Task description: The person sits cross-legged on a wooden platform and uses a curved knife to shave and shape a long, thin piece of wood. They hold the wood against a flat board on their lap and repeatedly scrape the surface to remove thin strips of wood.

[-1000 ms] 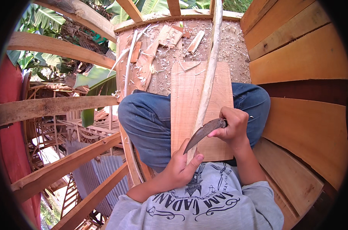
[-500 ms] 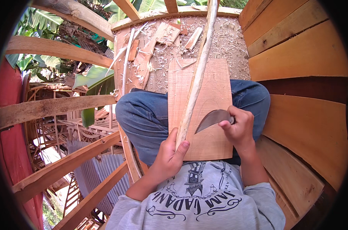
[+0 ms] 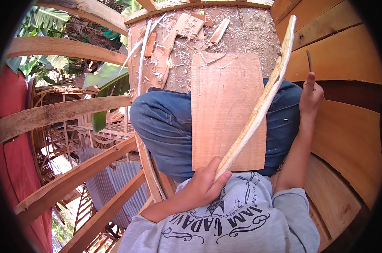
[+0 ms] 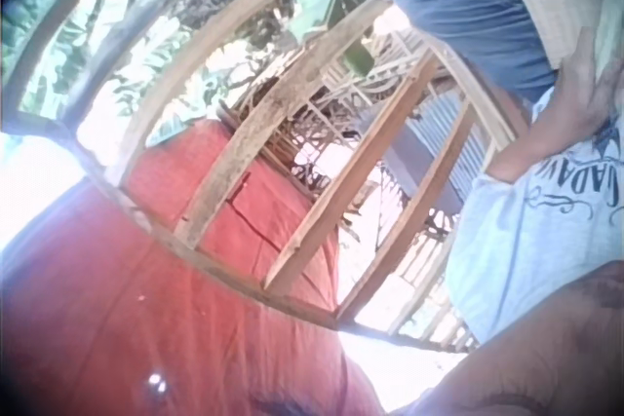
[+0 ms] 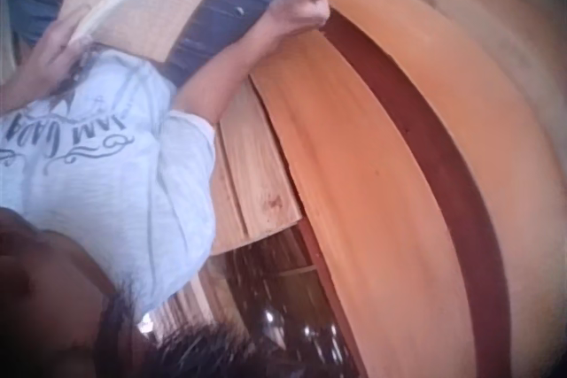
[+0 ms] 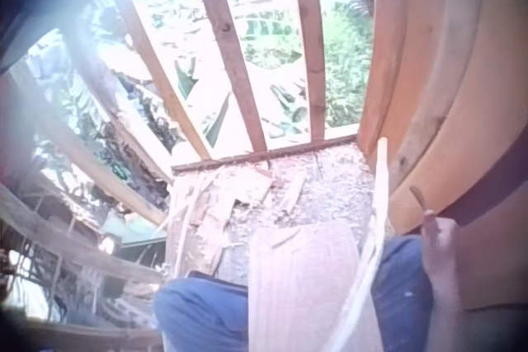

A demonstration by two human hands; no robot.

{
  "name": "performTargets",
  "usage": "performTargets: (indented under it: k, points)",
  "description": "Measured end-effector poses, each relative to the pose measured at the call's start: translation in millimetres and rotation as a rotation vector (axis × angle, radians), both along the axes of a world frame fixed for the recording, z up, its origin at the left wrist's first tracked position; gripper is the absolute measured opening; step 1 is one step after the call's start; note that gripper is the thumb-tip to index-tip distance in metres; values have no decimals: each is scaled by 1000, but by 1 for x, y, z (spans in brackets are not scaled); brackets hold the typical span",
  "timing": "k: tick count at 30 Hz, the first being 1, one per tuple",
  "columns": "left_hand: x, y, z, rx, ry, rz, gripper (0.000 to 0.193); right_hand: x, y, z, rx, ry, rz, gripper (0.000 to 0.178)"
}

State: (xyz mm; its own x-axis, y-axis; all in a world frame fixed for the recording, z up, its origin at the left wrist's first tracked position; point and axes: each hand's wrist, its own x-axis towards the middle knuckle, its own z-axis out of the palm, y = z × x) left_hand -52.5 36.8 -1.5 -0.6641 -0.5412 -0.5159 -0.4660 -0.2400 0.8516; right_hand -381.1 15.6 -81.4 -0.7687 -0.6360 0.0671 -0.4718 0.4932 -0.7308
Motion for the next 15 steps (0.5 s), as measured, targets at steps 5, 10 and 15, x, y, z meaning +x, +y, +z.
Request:
performTargets:
  k: [5,10,15]
  points:
    - [1,-23,-8,68,55,366,21,66,20,22,-115,-160,293,72]
    - [-4,-14,-8,50,129,271,27,131,26,19,-49,25,630,72]
    - [-3,-5,-4,-128,121,259,30,118,8,9,-75,167,563,77]
